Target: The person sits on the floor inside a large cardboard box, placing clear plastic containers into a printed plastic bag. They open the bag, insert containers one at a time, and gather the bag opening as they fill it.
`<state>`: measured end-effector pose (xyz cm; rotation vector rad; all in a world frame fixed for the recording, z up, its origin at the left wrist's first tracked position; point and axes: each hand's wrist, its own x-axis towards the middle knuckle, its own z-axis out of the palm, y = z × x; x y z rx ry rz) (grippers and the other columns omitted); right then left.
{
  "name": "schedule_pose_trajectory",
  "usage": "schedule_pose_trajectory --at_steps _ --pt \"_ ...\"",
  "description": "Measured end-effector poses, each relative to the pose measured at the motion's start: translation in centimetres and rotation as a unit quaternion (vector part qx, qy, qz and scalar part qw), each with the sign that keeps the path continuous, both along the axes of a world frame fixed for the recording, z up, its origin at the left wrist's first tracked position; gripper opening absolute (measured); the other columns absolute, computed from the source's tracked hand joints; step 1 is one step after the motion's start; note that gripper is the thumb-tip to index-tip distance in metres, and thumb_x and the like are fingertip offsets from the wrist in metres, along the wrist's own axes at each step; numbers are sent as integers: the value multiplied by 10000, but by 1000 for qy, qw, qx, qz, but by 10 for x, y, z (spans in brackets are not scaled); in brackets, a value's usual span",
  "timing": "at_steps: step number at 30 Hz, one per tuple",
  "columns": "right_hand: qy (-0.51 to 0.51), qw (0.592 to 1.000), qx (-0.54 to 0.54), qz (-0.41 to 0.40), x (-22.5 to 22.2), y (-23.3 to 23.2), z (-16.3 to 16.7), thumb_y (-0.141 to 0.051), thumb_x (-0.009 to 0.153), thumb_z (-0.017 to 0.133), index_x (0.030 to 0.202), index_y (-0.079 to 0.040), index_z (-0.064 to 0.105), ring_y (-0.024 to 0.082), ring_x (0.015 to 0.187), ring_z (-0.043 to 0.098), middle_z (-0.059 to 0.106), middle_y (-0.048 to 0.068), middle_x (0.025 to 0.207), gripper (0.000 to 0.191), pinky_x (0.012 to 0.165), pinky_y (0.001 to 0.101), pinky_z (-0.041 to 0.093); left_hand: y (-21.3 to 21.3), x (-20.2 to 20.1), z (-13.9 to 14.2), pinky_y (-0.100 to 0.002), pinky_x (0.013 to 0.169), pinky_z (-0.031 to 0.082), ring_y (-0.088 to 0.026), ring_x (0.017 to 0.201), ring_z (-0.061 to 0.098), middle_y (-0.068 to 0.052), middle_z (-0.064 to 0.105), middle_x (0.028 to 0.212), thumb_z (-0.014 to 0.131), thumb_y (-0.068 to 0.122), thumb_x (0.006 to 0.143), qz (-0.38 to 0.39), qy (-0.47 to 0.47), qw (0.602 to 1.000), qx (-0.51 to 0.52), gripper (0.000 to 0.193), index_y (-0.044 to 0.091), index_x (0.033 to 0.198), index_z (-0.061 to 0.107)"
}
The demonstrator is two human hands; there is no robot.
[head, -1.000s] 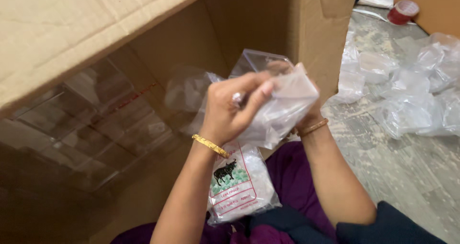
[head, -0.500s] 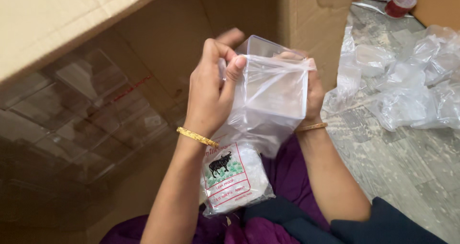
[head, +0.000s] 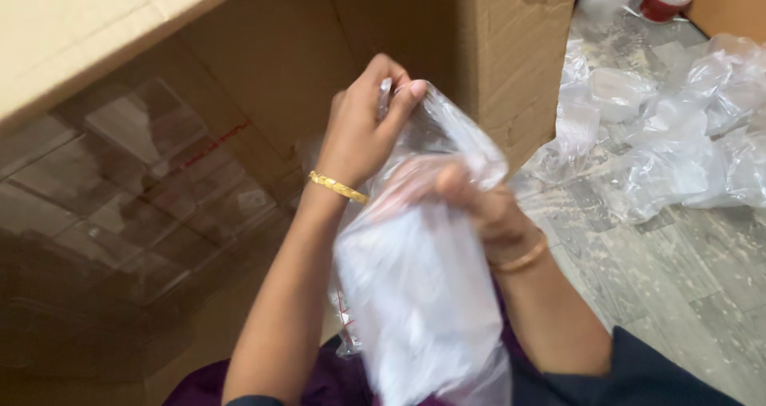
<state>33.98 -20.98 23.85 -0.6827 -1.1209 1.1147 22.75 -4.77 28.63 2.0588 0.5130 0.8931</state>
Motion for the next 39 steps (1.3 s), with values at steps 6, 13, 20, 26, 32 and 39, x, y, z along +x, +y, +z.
schedule_pose_trajectory --at_steps 6,13,20,26,32,39 --pt "162 926 31 -341 95 -45 -84 -476 1083 482 1511 -66 466 261 1433 535 529 95 1528 593 1243 431 457 15 -14 -29 -271 781 524 -106 850 611 -68 664 1018 683 211 962 -8 -53 983 -177 445 55 1349 528" --pt "198 610 -122 -758 199 -90 -242 -487 1047 479 1356 5 564 307 1251 639 639 156 1385 587 1078 469 535 29 -14 -49 -261 909 534 -84 1016 678 -63 758 1114 580 127 990 -75 -94 966 -227 354 17 1324 614" --pt "242 573 -372 -689 210 -52 -260 -387 989 536 1300 -16 623 326 1155 626 601 246 1389 492 981 530 560 33 -19 -55 -263 855 527 -99 940 627 -13 686 1015 721 202 994 -41 -100 975 -192 237 18 1144 740" --pt "250 729 -329 -545 255 -1 -209 -399 1054 594 1657 -173 253 286 1481 287 143 153 1677 729 1148 619 232 41 -28 -54 -256 898 548 -102 996 714 -34 771 1044 679 211 979 -54 -74 976 -196 297 49 1223 728" --pt "-96 734 54 -670 186 13 -114 10 1048 478 1372 -17 597 246 1091 657 629 144 1303 346 932 410 587 46 -31 -61 -286 963 566 -120 1022 731 -69 793 1058 668 191 1006 -93 -64 975 -189 276 22 1213 733" --pt "-76 992 -30 -94 29 61 -49 -131 926 726 1452 -90 508 129 1147 637 685 43 1276 570 960 287 544 30 -39 -83 -255 842 564 -94 904 704 -48 778 977 711 196 984 -104 -90 964 -227 239 15 1129 770"
